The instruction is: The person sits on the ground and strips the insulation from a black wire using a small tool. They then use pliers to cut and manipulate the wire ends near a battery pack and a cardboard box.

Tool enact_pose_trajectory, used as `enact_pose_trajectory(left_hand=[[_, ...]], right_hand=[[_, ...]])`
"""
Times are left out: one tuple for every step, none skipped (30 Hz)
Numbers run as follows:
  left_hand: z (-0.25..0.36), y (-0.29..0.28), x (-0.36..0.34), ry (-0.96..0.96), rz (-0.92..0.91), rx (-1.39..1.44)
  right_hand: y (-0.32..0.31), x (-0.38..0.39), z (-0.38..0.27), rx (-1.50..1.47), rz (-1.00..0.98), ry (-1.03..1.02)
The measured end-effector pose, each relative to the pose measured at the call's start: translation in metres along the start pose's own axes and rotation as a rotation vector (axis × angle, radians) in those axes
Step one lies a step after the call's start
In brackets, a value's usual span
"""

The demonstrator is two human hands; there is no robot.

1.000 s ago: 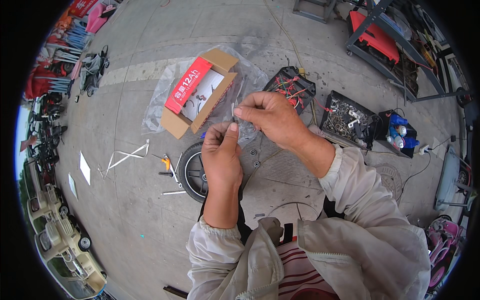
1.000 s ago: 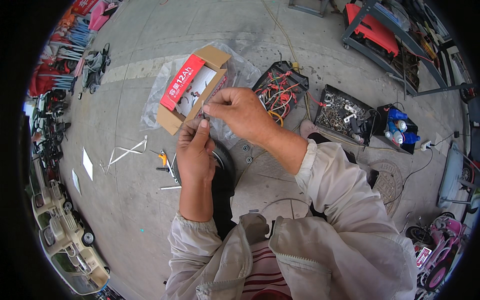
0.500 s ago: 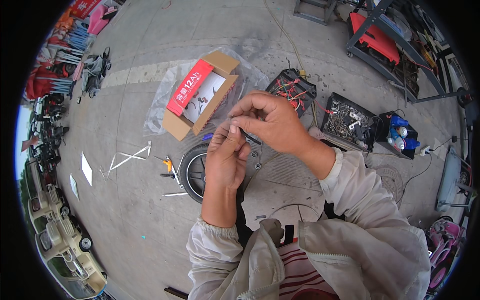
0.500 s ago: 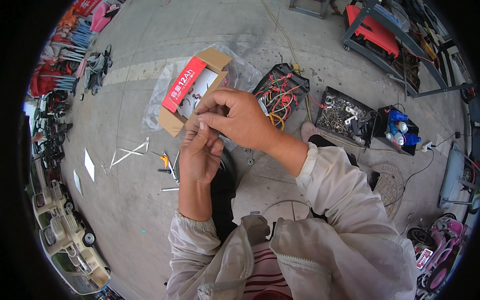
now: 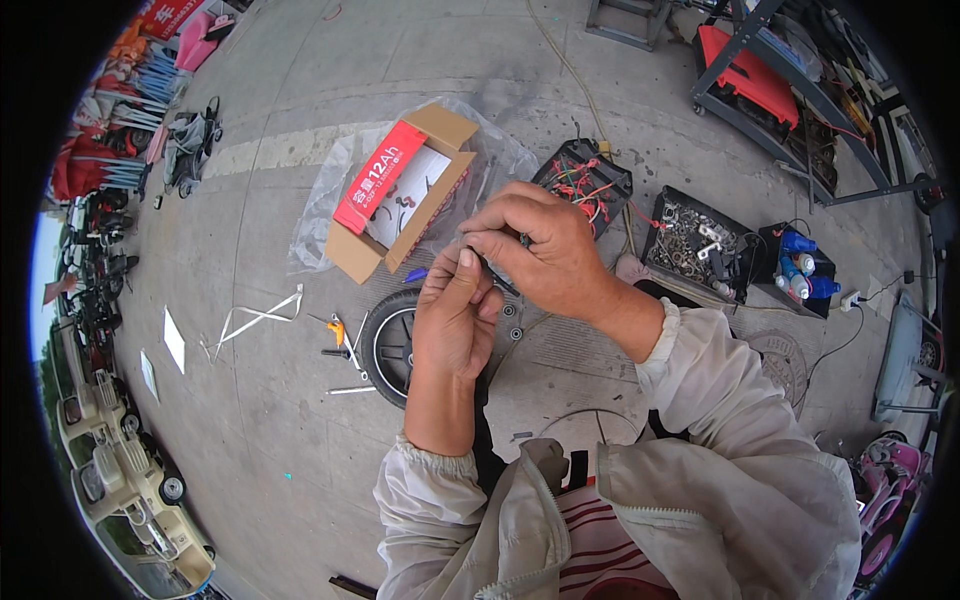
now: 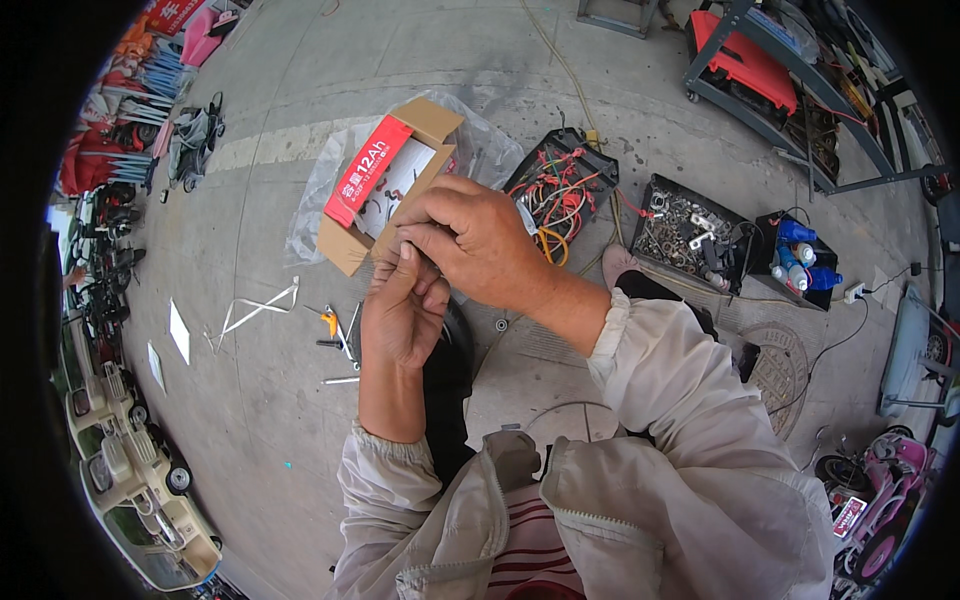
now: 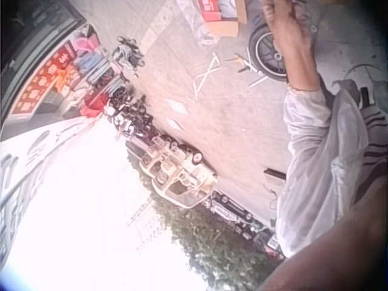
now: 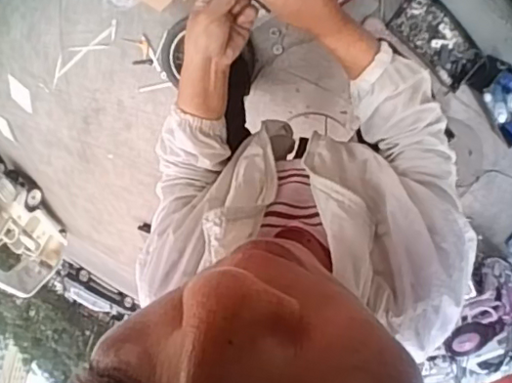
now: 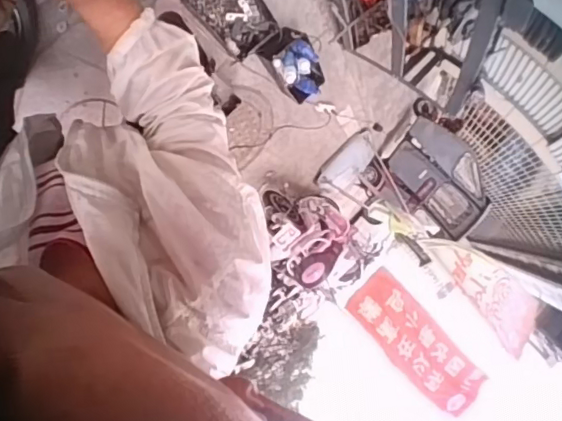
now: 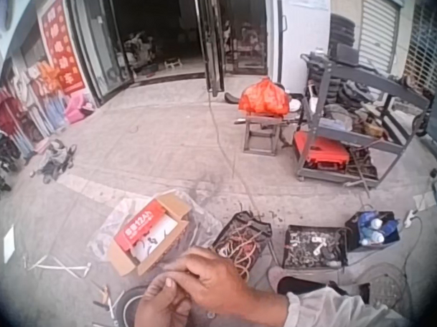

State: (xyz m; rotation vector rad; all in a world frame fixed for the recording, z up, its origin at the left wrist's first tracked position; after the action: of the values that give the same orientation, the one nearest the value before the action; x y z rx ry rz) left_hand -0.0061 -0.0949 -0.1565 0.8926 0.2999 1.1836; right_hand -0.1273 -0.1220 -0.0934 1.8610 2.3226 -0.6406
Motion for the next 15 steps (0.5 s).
enact_pose_trajectory(left_hand=[[0.001,0.001,0.0,0.004,-0.005,0.003],[0.001,0.002,0.0,0.008,-0.011,0.006],[0.0,0.001,0.0,0.004,-0.013,0.022],[-0.001,-0.001,0.001,0.0,-0.015,0.038],[-0.002,-0.002,0.001,-0.004,-0.017,0.053],[-0.002,-0.002,0.001,-0.007,-0.004,0.062],[-0.002,-0.001,0.001,-0.01,0.009,0.071],[-0.002,-0.001,0.002,-0.013,0.023,0.079],[-0.002,-0.002,0.002,-0.012,0.031,0.084],[-0.002,-0.004,0.002,-0.011,0.039,0.088],[-0.002,-0.006,0.002,-0.009,0.047,0.093],[-0.002,-0.006,0.002,-0.008,0.042,0.101],[-0.003,-0.006,0.002,-0.007,0.037,0.109],[-0.003,-0.006,0.002,-0.006,0.031,0.117],[-0.003,-0.006,0.001,-0.003,0.023,0.124]], right_hand=[[0.0,0.0,0.0,0.006,0.011,-0.012],[0.0,0.0,0.001,0.004,-0.003,-0.008],[0.0,0.001,0.001,0.001,-0.017,-0.005],[0.001,0.001,0.002,-0.002,-0.031,-0.002],[0.002,0.001,0.004,-0.049,-0.037,0.026],[0.002,0.001,0.008,-0.094,-0.042,0.055],[0.003,0.002,0.01,-0.138,-0.047,0.084],[0.004,0.002,0.013,-0.182,-0.05,0.119],[0.005,0.001,0.017,-0.227,-0.053,0.153],[0.007,0.001,0.02,-0.273,-0.056,0.188],[0.008,0.001,0.021,-0.282,-0.069,0.206],[0.008,0.001,0.022,-0.291,-0.081,0.224],[0.008,0.001,0.023,-0.299,-0.094,0.243],[0.009,0.001,0.024,-0.311,-0.098,0.238],[0.01,0.001,0.024,-0.321,-0.101,0.234]])
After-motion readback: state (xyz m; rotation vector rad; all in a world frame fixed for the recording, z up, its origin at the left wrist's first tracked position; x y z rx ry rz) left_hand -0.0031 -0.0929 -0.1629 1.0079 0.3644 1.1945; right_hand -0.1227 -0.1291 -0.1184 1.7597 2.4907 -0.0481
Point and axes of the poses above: each hand's wrist, its own x-axis away from the middle knuckle, its own y-axis out of the palm, z = x × y, the point moved 7 cm from there along -x, towards the middle knuckle, and after that the axes turned 13 degrees about -z, right-handed, at the moved point
